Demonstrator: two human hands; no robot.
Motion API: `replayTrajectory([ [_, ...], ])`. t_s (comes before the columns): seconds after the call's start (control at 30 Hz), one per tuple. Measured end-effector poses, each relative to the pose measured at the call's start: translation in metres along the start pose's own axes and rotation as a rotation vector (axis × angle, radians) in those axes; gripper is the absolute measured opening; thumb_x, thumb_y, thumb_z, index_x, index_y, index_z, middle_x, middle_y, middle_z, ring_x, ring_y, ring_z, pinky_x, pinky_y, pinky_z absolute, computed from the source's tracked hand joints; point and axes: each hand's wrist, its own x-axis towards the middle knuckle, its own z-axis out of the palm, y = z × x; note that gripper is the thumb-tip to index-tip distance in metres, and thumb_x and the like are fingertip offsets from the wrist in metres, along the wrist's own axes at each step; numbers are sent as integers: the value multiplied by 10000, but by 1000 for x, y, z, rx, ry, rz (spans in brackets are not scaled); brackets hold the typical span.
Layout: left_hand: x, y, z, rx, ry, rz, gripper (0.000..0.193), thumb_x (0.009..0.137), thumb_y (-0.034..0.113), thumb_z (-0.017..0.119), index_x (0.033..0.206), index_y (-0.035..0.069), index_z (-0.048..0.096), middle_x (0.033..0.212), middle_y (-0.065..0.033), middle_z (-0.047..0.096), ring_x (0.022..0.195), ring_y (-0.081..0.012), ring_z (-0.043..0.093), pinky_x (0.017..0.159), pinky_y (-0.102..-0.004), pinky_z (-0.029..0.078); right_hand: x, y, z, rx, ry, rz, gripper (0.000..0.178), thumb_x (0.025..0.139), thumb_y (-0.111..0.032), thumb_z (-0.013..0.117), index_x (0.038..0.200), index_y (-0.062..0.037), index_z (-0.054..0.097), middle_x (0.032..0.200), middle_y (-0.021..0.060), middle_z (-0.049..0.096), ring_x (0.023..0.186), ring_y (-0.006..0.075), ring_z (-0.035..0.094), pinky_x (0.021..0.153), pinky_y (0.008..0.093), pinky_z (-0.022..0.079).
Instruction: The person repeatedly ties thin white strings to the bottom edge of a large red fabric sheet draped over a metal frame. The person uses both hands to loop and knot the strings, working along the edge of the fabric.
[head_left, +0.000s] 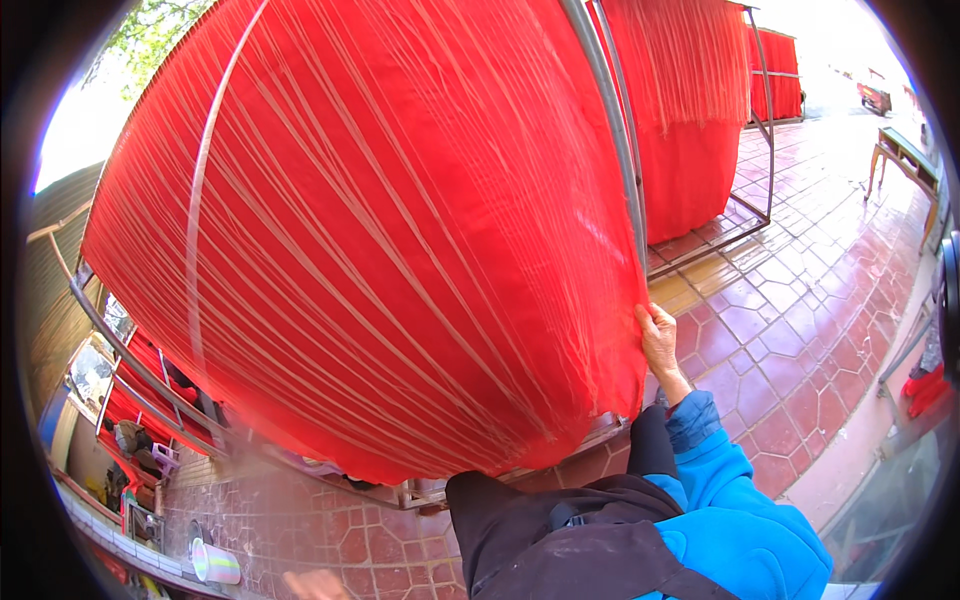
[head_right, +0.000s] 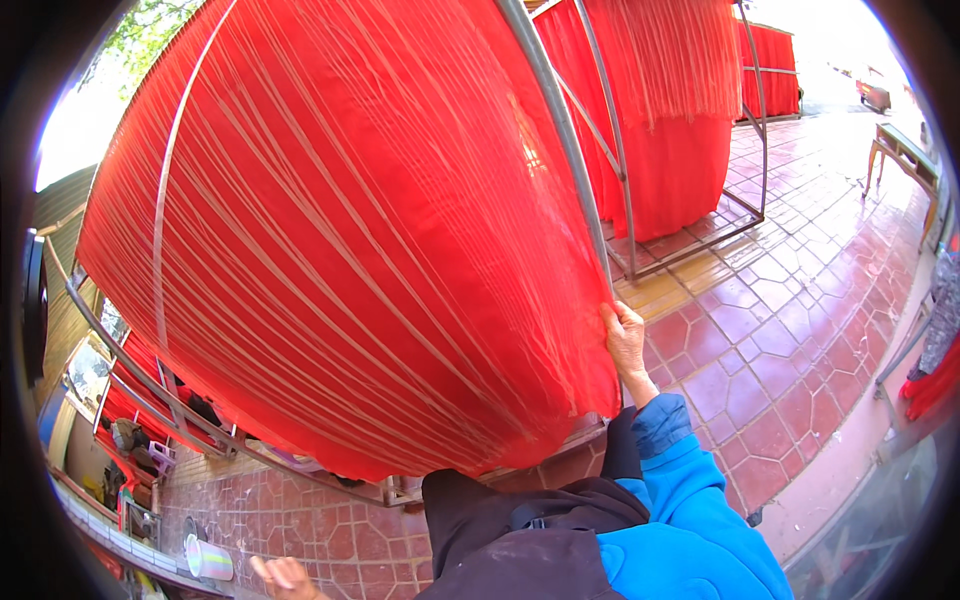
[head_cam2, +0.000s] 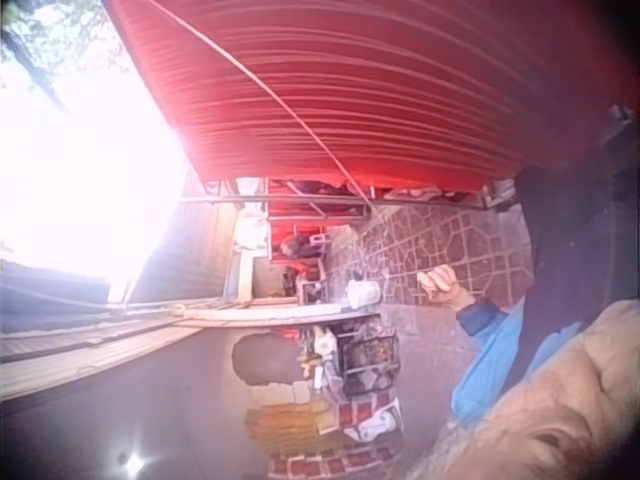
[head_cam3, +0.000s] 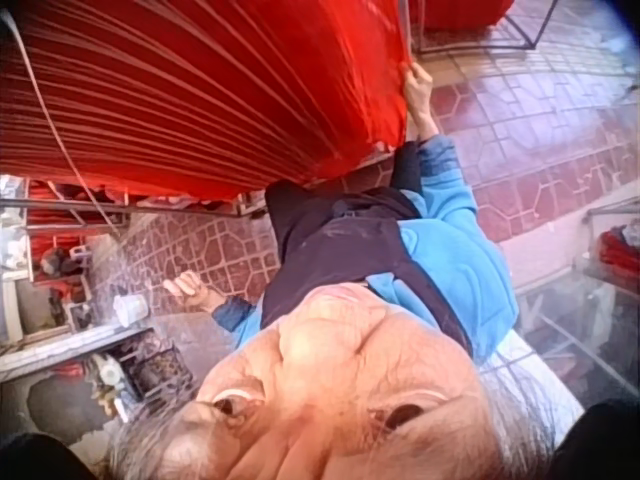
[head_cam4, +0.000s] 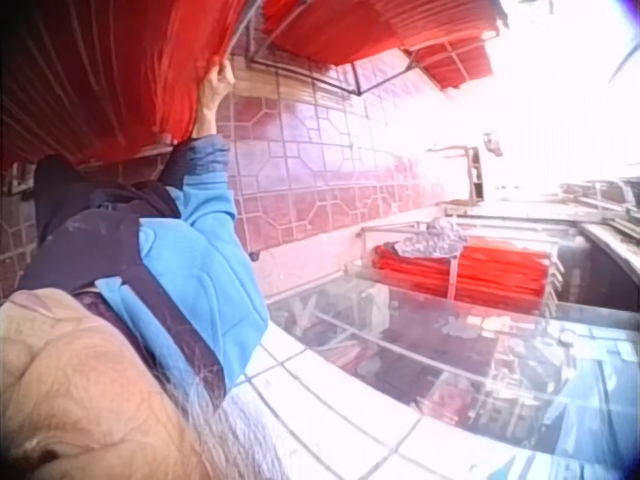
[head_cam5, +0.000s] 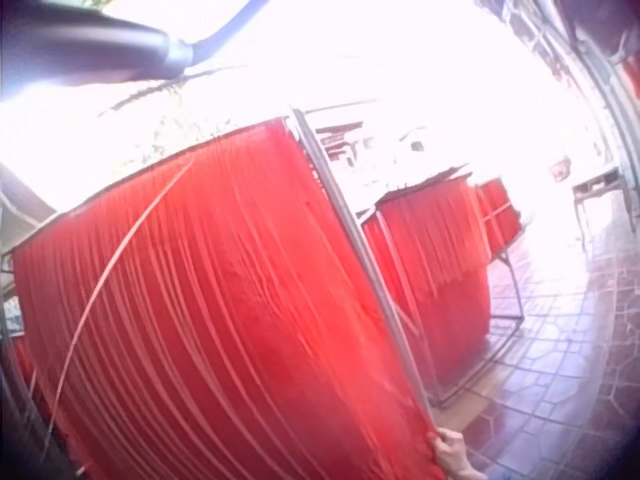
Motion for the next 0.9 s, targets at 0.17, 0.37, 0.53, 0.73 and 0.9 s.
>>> replayTrajectory([
  [0.17, -15, -100, 50, 48, -295, -655, 171, 811, 157, 633, 764, 38, 518, 622, -115, 598, 432, -129, 467, 403, -224, 354, 4, -3, -5, -149, -35, -57, 183, 910, -137, 564, 978, 11, 646, 847, -20, 642, 745, 44, 532, 654, 208, 431],
  [0.37, -3, -217, 133, 419, -901, -1211, 92, 826, 112, 589, 830, 25, 557, 734, -38, 599, 581, -71, 494, 510, -209, 389, 0, -14, -5, -406, -53, -137, 201, 903, -149, 561, 955, 27, 645, 816, -14, 641, 735, 52, 529, 653, 227, 437],
  [0.53, -41, -336, 149, 521, -1032, -1127, 106, 806, 113, 567, 864, 24, 571, 708, -27, 588, 606, -89, 527, 520, -237, 416, -3, -19, 2, -265, 13, -59, 166, 886, -137, 581, 870, 16, 643, 706, -27, 591, 669, 42, 480, 587, 236, 404],
  [0.73, -87, -414, 109, 893, -725, -700, 324, 771, 110, 614, 1075, 9, 569, 949, -132, 602, 817, -234, 584, 734, -340, 487, -1, -24, 5, -218, 11, 2, 158, 879, -131, 594, 830, 9, 647, 690, -65, 557, 657, 16, 447, 576, 212, 381],
  [0.9, -125, -415, 70, 1269, -1146, -651, 447, 784, 256, 615, 1163, 25, 560, 1061, -231, 596, 998, -383, 567, 863, -449, 447, -4, -17, 4, -135, 25, 29, 132, 886, -106, 587, 853, 6, 648, 705, -70, 550, 672, 15, 447, 583, 208, 378],
])
